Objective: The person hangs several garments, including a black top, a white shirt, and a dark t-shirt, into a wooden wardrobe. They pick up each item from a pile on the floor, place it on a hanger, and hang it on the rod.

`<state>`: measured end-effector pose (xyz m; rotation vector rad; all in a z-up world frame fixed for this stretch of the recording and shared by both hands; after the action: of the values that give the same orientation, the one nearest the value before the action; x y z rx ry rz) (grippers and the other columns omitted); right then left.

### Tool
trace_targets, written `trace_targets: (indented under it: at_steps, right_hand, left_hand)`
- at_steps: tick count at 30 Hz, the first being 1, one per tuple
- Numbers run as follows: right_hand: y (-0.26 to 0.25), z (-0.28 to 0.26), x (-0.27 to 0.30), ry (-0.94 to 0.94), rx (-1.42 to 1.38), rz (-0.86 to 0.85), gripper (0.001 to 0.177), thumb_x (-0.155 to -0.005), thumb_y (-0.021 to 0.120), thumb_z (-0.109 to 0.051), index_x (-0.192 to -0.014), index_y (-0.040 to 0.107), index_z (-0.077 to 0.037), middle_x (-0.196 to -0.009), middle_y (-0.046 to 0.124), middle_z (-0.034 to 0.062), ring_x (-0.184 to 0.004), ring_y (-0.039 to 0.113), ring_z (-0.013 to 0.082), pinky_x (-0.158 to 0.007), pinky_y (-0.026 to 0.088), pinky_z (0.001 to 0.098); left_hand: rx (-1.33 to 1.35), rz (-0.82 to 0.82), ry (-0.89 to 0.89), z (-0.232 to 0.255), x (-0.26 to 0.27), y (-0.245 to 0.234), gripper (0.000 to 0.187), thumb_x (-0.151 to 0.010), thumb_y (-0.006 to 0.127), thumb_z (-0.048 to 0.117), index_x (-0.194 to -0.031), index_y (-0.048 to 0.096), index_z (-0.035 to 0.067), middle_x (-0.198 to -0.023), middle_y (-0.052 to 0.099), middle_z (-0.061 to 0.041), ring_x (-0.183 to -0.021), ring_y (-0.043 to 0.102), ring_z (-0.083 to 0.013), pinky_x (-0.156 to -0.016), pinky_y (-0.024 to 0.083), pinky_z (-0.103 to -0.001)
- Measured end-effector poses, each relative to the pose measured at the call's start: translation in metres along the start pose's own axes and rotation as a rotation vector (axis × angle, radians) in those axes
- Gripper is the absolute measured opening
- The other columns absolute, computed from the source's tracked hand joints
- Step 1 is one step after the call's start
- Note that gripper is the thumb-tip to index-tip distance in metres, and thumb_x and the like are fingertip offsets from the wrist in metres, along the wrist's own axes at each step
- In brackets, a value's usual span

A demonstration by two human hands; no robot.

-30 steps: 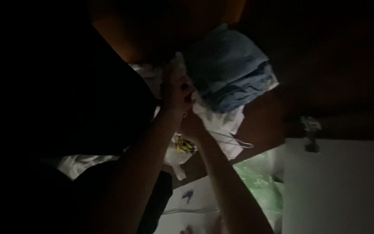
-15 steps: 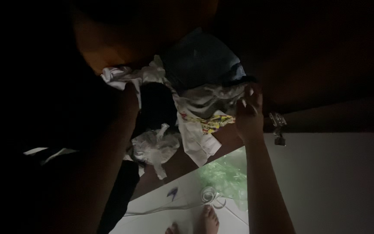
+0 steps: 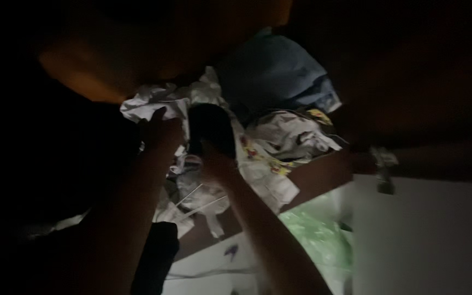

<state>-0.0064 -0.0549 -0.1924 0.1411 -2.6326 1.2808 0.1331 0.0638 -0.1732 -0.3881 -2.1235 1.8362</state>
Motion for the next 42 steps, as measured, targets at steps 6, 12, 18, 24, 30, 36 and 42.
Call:
trace_targets:
  at_steps: [6, 12, 18, 24, 30, 36, 42]
  right_hand:
    - [0.075, 0.004, -0.058, 0.109, 0.186, -0.069, 0.078, -0.085, 0.071, -0.012, -0.155, 0.034, -0.017, -0.147, 0.048, 0.018, -0.118, 0.061, 0.0358, -0.095, 0.054, 0.0462]
    - [0.06, 0.027, -0.052, 0.062, 0.165, -0.12, 0.08, -0.087, 0.071, -0.018, -0.156, 0.031, -0.015, -0.14, 0.056, 0.0206, -0.115, 0.063, 0.0369, -0.095, 0.053, 0.0478]
    - [-0.048, 0.023, 0.028, 0.121, -0.058, -0.11, 0.065, -0.089, 0.062, -0.014, -0.146, 0.031, -0.015, -0.14, 0.059, 0.0188, -0.123, 0.059, 0.0356, -0.102, 0.049, 0.0453]
    - [-0.065, 0.054, 0.076, -0.178, -0.007, 0.055, 0.028, -0.08, 0.057, -0.003, -0.106, 0.049, -0.011, -0.153, 0.048, 0.0093, -0.143, 0.042, 0.029, -0.115, 0.036, 0.0391]
    - [-0.073, 0.083, 0.117, -0.026, -0.356, 0.035, 0.063, -0.081, 0.049, 0.006, -0.141, 0.056, -0.013, -0.158, 0.048, 0.0042, -0.148, 0.044, 0.0225, -0.12, 0.036, 0.0341]
    - [-0.099, 0.057, 0.16, 0.161, -0.347, 0.182, 0.087, -0.088, 0.054, 0.008, -0.161, 0.025, -0.03, -0.17, 0.021, 0.003, -0.15, 0.032, 0.0267, -0.107, 0.051, 0.0377]
    - [-0.139, 0.023, 0.148, 0.144, -0.581, 0.261, 0.126, -0.074, 0.072, -0.003, -0.161, -0.017, -0.024, -0.159, 0.031, 0.0158, -0.131, 0.058, 0.0315, -0.085, 0.061, 0.0433]
  left_hand:
    - [0.86, 0.183, -0.343, -0.019, 0.028, -0.049, 0.062, -0.087, 0.064, 0.03, -0.146, 0.05, 0.015, -0.122, 0.064, -0.022, -0.112, 0.063, -0.0333, -0.107, 0.041, -0.048]
    - [0.514, 0.215, -0.179, -0.031, 0.049, -0.032, 0.051, -0.083, 0.07, 0.027, -0.133, 0.062, 0.016, -0.131, 0.059, -0.026, -0.12, 0.056, -0.0416, -0.101, 0.046, -0.053]
    - [0.6, 0.001, -0.155, -0.011, 0.065, -0.033, 0.065, -0.083, 0.07, 0.029, -0.143, 0.051, 0.014, -0.131, 0.058, -0.026, -0.118, 0.058, -0.0428, -0.095, 0.052, -0.054]
    - [0.559, -0.153, -0.203, -0.006, 0.044, 0.047, 0.101, -0.073, 0.084, 0.028, -0.157, 0.029, 0.022, -0.156, 0.027, -0.024, -0.131, 0.041, -0.0497, -0.099, 0.043, -0.063]
    - [0.369, -0.094, -0.116, 0.03, 0.014, 0.098, 0.084, -0.07, 0.087, 0.026, -0.139, 0.041, 0.019, -0.145, 0.032, -0.016, -0.13, 0.033, -0.0419, -0.097, 0.037, -0.061]
    - [0.805, 0.207, -0.011, 0.101, 0.031, 0.002, 0.051, -0.076, 0.082, 0.022, -0.112, 0.048, 0.013, -0.115, 0.042, -0.014, -0.102, 0.041, -0.0328, -0.081, 0.04, -0.051]
    - [1.308, 0.413, 0.088, 0.187, 0.066, -0.092, 0.023, -0.081, 0.076, 0.017, -0.085, 0.055, 0.007, -0.085, 0.053, -0.012, -0.075, 0.048, -0.0237, -0.064, 0.043, -0.04]
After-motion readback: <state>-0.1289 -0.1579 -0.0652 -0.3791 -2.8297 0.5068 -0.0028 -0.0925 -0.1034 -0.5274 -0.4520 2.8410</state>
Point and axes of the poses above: each hand's wrist, its own x-axis away from the middle knuckle, its own y-axis out of the palm, z = x × y, the point moved 1 cm from there along -x, towards the middle knuckle
